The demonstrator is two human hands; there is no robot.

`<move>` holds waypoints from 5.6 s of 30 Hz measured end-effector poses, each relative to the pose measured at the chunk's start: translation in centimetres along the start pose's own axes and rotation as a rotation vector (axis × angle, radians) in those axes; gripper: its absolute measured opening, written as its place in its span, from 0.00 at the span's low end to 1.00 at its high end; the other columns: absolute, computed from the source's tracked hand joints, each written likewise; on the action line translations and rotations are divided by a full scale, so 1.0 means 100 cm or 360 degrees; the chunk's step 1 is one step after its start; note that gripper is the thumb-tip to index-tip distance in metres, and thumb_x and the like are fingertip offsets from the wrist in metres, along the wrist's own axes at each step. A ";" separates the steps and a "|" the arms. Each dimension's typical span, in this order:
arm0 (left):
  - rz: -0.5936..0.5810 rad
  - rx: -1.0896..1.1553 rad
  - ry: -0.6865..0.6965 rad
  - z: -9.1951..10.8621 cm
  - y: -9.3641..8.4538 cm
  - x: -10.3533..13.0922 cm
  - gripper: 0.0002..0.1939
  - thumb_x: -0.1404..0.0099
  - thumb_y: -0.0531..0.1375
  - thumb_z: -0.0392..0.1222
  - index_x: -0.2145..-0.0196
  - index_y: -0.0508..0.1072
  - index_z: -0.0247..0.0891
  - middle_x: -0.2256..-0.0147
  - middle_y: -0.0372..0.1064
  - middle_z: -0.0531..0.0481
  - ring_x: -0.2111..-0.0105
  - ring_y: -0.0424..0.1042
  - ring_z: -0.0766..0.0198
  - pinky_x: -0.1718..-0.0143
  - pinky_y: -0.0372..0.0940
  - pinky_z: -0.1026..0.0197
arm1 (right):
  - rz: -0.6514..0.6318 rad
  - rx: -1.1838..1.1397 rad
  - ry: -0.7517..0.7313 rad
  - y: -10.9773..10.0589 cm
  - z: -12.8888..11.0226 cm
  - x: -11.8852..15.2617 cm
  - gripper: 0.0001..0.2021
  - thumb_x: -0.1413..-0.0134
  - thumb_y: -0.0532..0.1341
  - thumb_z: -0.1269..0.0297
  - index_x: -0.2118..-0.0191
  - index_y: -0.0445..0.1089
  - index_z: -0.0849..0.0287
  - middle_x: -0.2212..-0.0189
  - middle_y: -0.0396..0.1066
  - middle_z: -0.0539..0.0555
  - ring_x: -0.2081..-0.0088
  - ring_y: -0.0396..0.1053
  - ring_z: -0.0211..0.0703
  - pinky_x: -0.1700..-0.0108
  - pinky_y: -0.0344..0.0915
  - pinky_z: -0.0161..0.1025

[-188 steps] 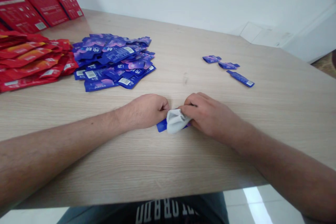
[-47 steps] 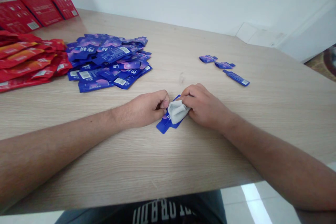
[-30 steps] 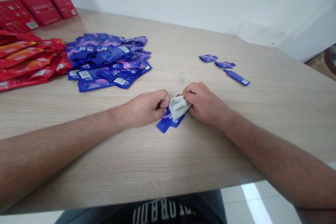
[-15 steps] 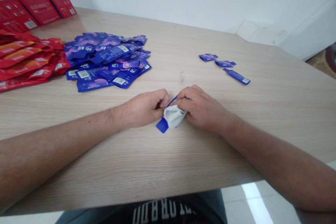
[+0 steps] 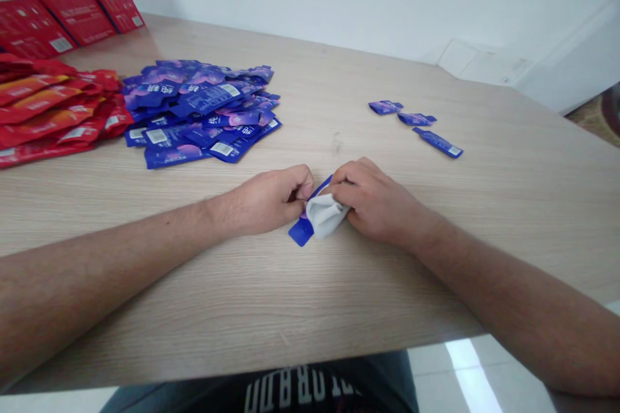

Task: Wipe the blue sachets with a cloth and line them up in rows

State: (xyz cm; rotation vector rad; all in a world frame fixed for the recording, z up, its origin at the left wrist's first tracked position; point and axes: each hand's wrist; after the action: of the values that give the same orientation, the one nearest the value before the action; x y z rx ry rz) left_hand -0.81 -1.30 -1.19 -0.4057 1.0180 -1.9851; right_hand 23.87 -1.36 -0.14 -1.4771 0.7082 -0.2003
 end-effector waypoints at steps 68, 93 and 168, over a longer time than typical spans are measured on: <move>0.0011 0.0013 -0.0028 -0.002 0.001 0.001 0.04 0.40 0.57 0.36 0.66 0.64 0.42 0.73 0.65 0.58 0.73 0.63 0.67 0.72 0.55 0.64 | -0.0018 0.0024 0.0052 -0.002 -0.003 0.000 0.09 0.41 0.59 0.74 0.57 0.74 0.60 0.56 0.69 0.59 0.54 0.63 0.50 0.48 0.62 0.48; 0.0007 -0.0022 -0.0011 -0.004 0.001 0.002 0.04 0.39 0.56 0.36 0.65 0.64 0.42 0.73 0.65 0.58 0.73 0.64 0.68 0.72 0.56 0.64 | -0.0034 0.0010 -0.0024 0.000 -0.003 0.001 0.13 0.41 0.58 0.75 0.54 0.74 0.58 0.54 0.69 0.58 0.53 0.63 0.50 0.49 0.62 0.48; -0.0014 0.0039 -0.0061 0.000 -0.001 0.001 0.05 0.39 0.57 0.36 0.65 0.65 0.42 0.72 0.67 0.58 0.72 0.65 0.67 0.72 0.56 0.64 | 0.0029 0.0060 0.0117 0.000 0.000 0.002 0.08 0.41 0.59 0.73 0.58 0.74 0.61 0.57 0.69 0.60 0.55 0.63 0.50 0.49 0.62 0.48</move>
State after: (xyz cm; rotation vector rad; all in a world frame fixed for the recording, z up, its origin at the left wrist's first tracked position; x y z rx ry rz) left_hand -0.92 -1.38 -1.10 -0.4341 0.9685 -1.9880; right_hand 24.07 -1.45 -0.22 -1.4327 0.7728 -0.2539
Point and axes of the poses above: each hand's wrist, its own x-axis away from the middle knuckle, its own y-axis out of the palm, z = x × y
